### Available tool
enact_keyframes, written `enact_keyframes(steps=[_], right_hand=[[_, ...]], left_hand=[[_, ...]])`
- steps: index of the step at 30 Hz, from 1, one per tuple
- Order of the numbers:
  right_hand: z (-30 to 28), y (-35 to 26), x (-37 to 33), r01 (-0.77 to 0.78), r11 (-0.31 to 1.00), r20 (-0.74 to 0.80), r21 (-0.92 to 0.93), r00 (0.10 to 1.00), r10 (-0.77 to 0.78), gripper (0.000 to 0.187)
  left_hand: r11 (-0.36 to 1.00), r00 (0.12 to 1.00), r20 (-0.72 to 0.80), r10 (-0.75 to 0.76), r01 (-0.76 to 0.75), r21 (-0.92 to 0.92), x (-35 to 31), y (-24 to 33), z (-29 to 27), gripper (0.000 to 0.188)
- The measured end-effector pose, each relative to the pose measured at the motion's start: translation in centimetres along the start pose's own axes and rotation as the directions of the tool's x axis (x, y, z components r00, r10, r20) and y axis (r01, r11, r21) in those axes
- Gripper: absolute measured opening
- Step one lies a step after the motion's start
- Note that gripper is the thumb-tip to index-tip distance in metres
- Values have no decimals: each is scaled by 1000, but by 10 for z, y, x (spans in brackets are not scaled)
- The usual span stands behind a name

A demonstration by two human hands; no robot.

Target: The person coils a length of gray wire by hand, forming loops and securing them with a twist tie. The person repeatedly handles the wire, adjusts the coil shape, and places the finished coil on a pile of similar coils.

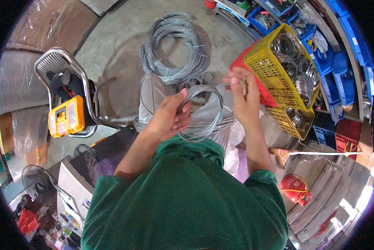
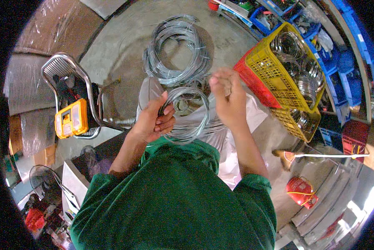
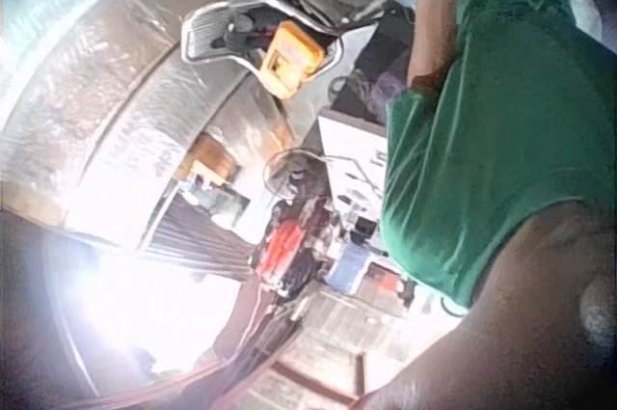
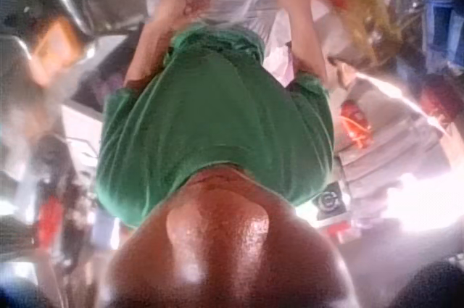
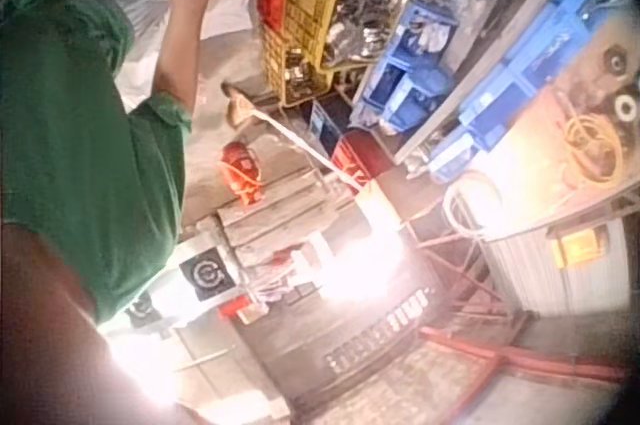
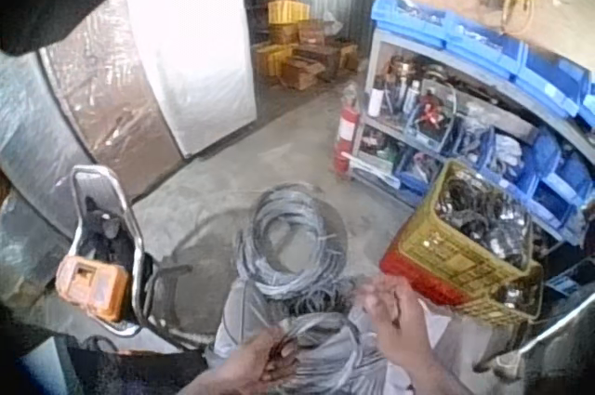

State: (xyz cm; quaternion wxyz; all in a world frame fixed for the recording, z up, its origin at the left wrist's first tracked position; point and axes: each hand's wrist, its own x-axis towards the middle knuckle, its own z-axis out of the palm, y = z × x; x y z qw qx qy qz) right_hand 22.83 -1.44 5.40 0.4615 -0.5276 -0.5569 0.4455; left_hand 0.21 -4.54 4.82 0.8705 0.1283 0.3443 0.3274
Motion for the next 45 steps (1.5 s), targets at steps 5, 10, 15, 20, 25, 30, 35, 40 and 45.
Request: enact_keyframes(steps=[5,10,15,20,25,30,35,40,45], right_hand=[[-2,-2,0,-29,997,325,-78,944,53,42],[-1,15,-6,-565,745,470,355,796,381,40],[9,45,2,-675,437,483,595,735,477,23],[22,103,33,-564,492,175,664,756,630,23],[36,199,72,-591,504,136,630,723,677,25],[53,262,78,-799,583,4,145,590,807,54],[37,238,54,-726,658,235,-198,617,751,56],[24,173,-2,-254,906,402,-338,832,383,47],[25,121,-62,-18,929,611,-369,748,257,37]], left_hand=[[999,994,103,-41,37,39,2,11,3,49],[999,1000,-28,6,-5,33,20,7,-15,48],[962,967,-198,158,-105,252,50,-1,-53,52],[823,827,-378,416,-166,543,43,-8,-93,42],[719,822,-362,441,-82,690,26,-22,-111,41],[664,804,-356,475,-62,745,9,-37,-115,36],[-111,813,156,562,-113,987,-7,-38,-121,40],[-150,974,199,108,-182,972,-11,-34,-130,40],[-164,974,201,107,-182,969,-9,-33,-126,32]])
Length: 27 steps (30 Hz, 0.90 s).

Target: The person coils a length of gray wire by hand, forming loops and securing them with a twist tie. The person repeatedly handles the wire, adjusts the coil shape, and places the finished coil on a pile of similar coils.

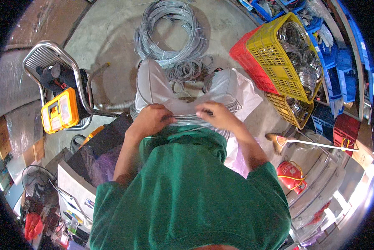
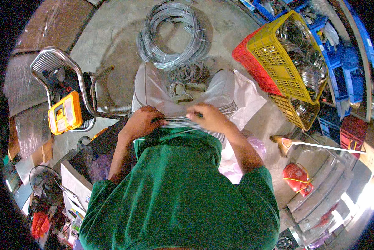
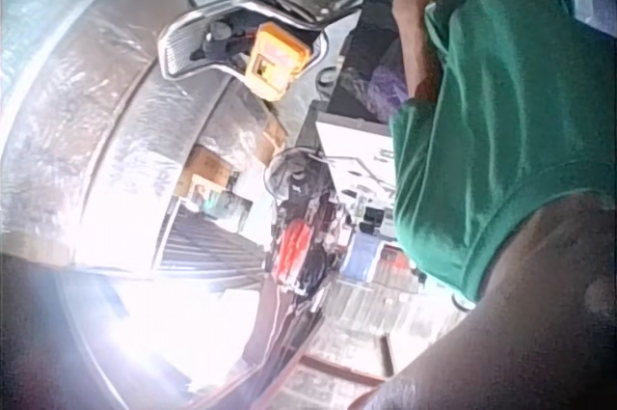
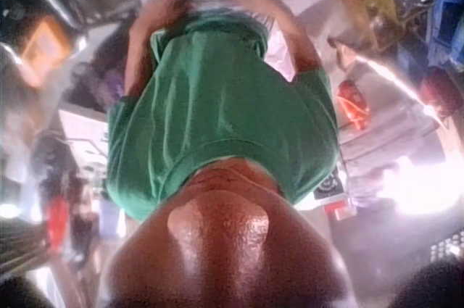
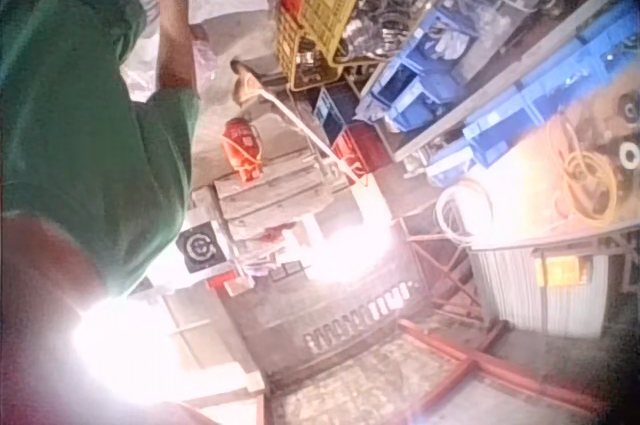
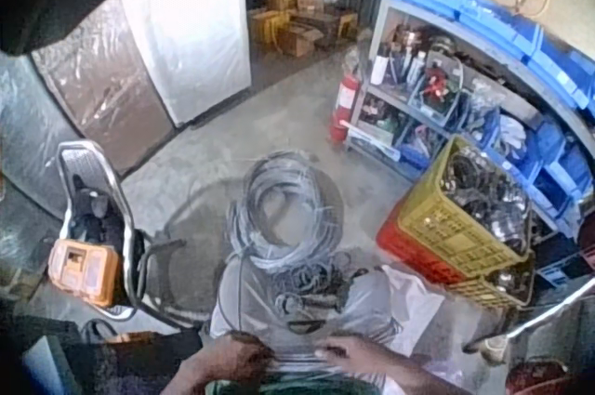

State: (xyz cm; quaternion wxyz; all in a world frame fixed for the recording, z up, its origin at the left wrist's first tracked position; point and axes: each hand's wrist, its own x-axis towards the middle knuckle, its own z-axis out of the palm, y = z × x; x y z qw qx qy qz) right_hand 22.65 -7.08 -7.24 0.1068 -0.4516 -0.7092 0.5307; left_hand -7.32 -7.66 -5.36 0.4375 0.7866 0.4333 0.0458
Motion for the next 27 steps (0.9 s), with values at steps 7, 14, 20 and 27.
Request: enact_keyframes(steps=[7,14,20,27], right_hand=[[7,-14,-18,23,994,-44,-111,999,-28,30],[1,-10,-8,1,996,-34,-88,999,-4,33],[7,-22,7,99,995,-89,3,991,-99,33],[-11,-50,18,39,991,-151,129,988,-20,27]], left_hand=[[999,997,83,6,-11,50,5,6,-8,26],[977,967,252,-25,-30,213,17,-5,-36,26],[906,977,-13,213,-192,378,25,13,-54,18],[896,893,-289,346,-223,383,34,47,-70,14]])
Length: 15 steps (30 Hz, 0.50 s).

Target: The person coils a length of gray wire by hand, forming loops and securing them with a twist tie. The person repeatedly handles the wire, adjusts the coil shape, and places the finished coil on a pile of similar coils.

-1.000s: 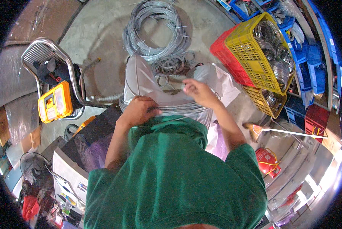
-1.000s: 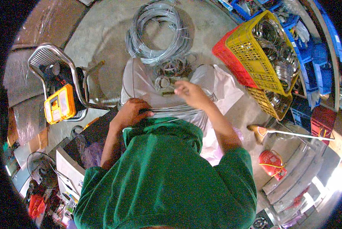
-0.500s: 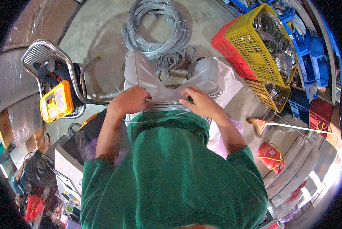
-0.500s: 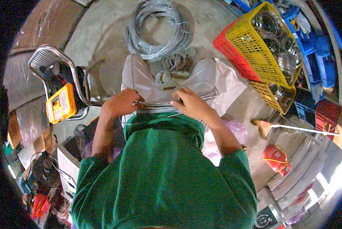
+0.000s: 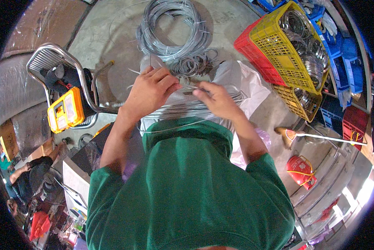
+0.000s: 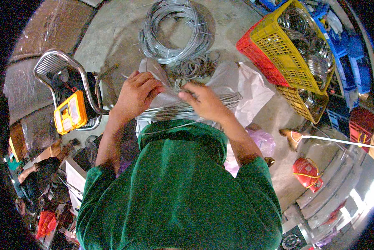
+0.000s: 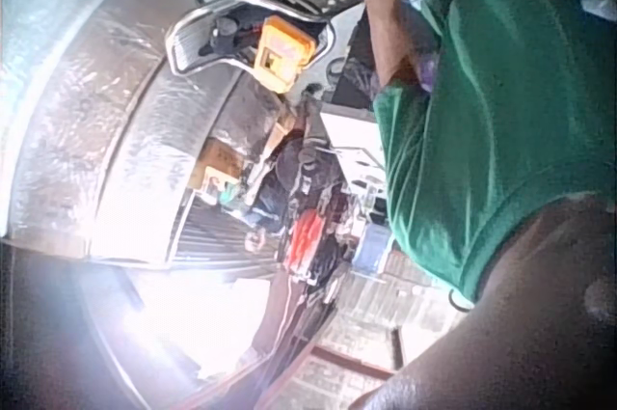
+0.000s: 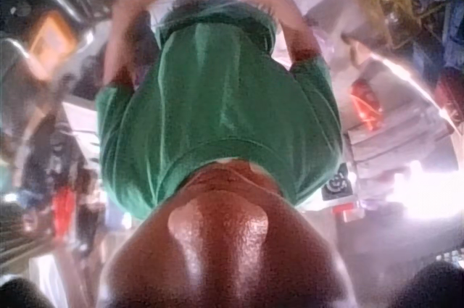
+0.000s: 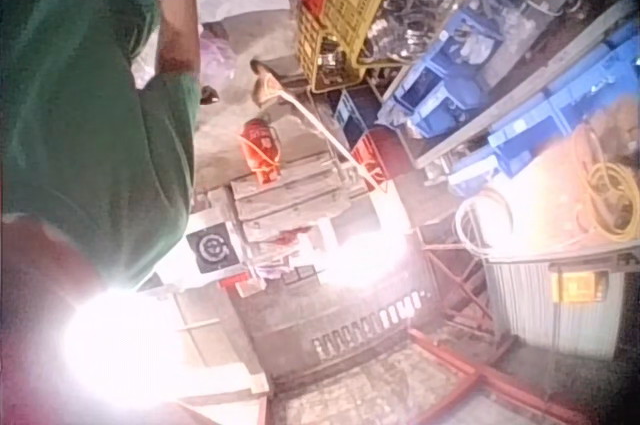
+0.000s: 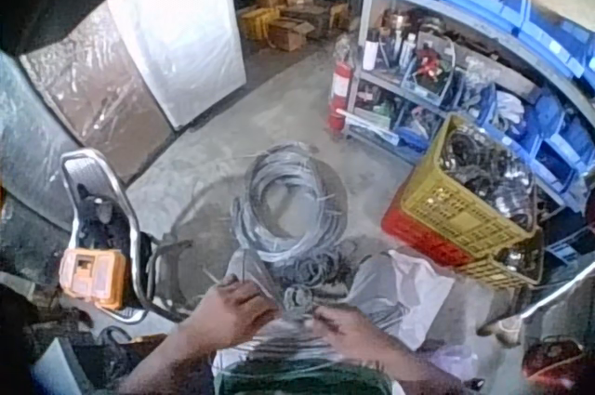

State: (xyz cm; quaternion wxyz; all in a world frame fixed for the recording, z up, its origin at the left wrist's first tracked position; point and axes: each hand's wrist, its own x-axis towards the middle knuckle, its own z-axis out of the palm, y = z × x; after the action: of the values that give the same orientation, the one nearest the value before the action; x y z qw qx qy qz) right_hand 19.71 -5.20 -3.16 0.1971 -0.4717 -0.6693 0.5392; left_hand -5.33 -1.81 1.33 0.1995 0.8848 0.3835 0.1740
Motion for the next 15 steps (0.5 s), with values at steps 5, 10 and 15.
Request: enact_keyframes(steps=[5,10,15], right_hand=[[-56,-24,-12,81,988,-331,-128,936,-120,22],[-117,-52,-26,67,934,-604,-350,746,-280,23],[-167,-73,-39,19,960,-827,-279,503,-251,23]], left_hand=[[986,992,63,-113,120,-119,15,-8,-27,29],[924,978,17,-207,202,-324,24,-28,-46,34],[877,964,13,-267,249,-411,23,-37,-62,35]])
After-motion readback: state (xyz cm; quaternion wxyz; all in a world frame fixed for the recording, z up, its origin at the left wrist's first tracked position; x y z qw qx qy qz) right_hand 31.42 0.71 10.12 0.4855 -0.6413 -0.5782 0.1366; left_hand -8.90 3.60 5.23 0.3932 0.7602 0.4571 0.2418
